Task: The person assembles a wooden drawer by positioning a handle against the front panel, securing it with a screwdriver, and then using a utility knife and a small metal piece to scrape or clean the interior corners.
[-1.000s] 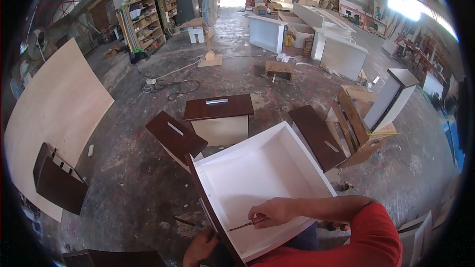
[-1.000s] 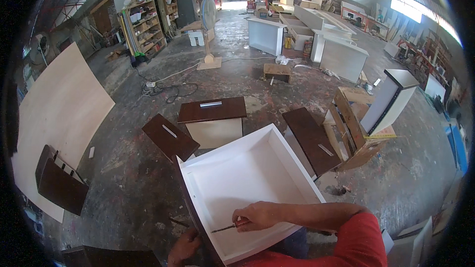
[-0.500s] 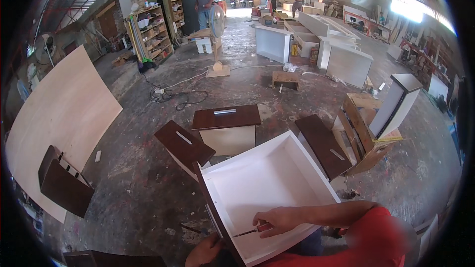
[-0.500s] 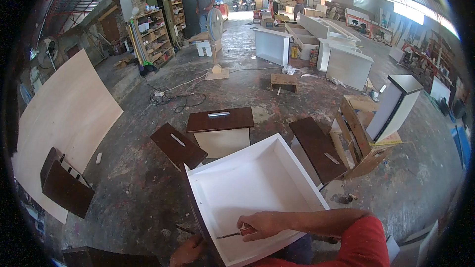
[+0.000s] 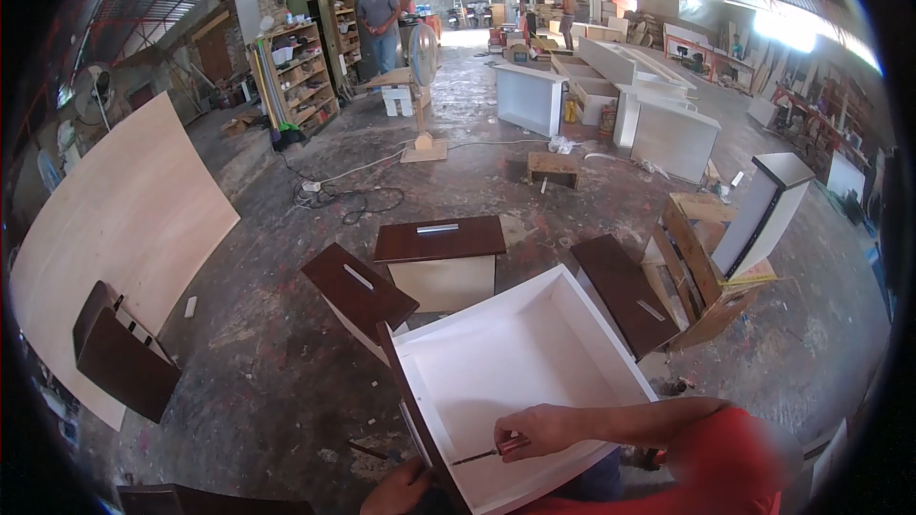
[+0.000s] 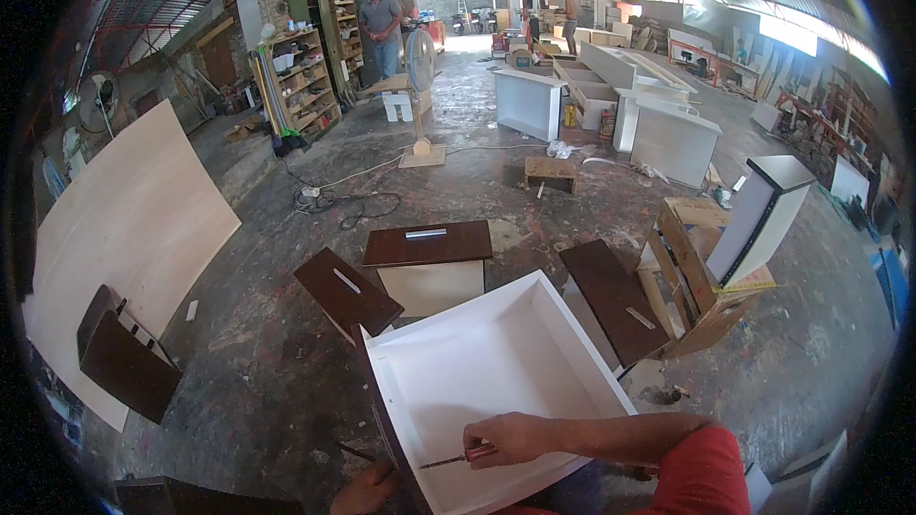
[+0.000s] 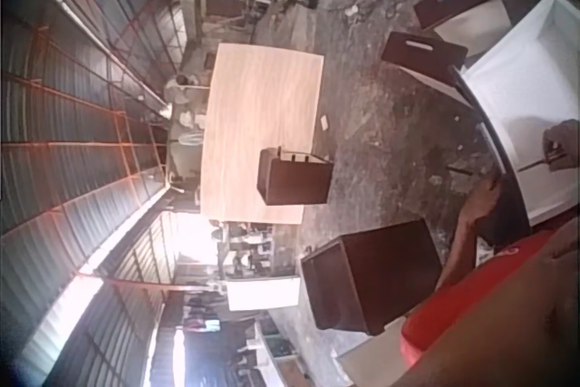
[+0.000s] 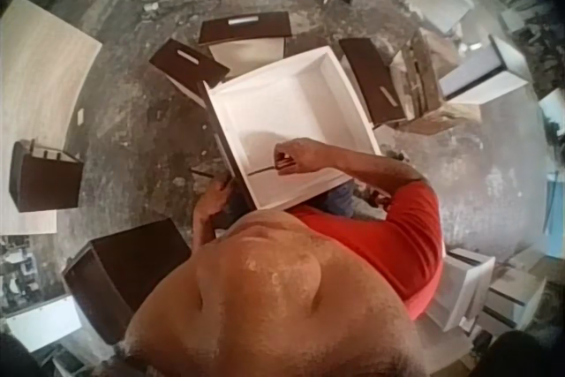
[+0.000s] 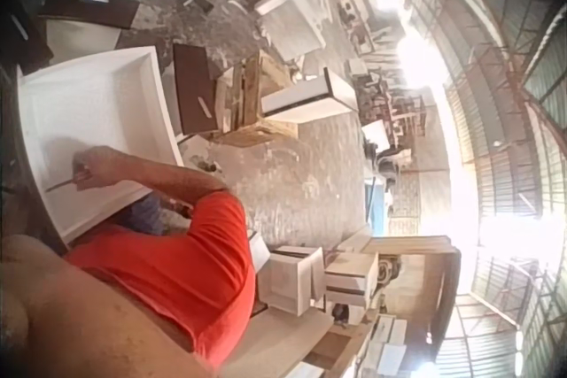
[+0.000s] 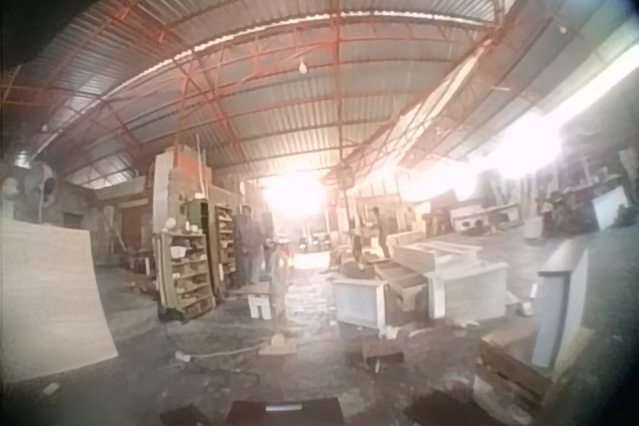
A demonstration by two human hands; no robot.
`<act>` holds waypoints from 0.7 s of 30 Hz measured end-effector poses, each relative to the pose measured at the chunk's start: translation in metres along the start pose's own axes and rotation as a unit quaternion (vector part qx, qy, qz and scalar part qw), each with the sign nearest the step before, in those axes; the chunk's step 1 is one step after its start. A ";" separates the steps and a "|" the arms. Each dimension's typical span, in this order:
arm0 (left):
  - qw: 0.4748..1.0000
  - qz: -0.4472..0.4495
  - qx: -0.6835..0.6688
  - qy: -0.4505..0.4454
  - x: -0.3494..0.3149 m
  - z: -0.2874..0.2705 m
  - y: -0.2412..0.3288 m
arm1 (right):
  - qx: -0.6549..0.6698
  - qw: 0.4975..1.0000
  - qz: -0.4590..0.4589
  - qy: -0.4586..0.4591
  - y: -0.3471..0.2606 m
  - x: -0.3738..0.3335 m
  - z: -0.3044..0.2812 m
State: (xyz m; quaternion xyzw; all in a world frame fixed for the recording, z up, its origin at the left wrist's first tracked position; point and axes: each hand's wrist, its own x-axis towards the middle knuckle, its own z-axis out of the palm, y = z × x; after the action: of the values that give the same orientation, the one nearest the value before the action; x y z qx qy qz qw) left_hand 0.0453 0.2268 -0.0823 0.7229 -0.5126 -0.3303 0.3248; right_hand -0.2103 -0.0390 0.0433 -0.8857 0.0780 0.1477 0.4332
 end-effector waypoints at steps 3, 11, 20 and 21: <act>1.000 -0.002 -0.011 0.004 0.003 0.002 0.003 | -0.059 0.998 0.023 0.020 0.005 0.002 0.004; 0.999 0.033 -0.025 -0.001 0.002 -0.007 0.017 | -0.019 1.000 0.019 0.005 0.002 0.000 0.001; 0.997 0.067 0.002 0.043 0.002 -0.008 0.026 | -0.006 1.000 0.020 0.016 -0.005 -0.003 -0.001; 1.000 0.022 0.001 -0.002 0.002 -0.012 0.030 | -0.027 1.000 0.017 0.003 0.000 -0.002 -0.001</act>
State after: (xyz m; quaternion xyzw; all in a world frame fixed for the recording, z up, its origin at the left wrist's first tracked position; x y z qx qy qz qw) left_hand 0.0401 0.2181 -0.0514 0.7109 -0.5300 -0.3239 0.3299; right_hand -0.2123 -0.0400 0.0449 -0.8959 0.0899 0.1546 0.4068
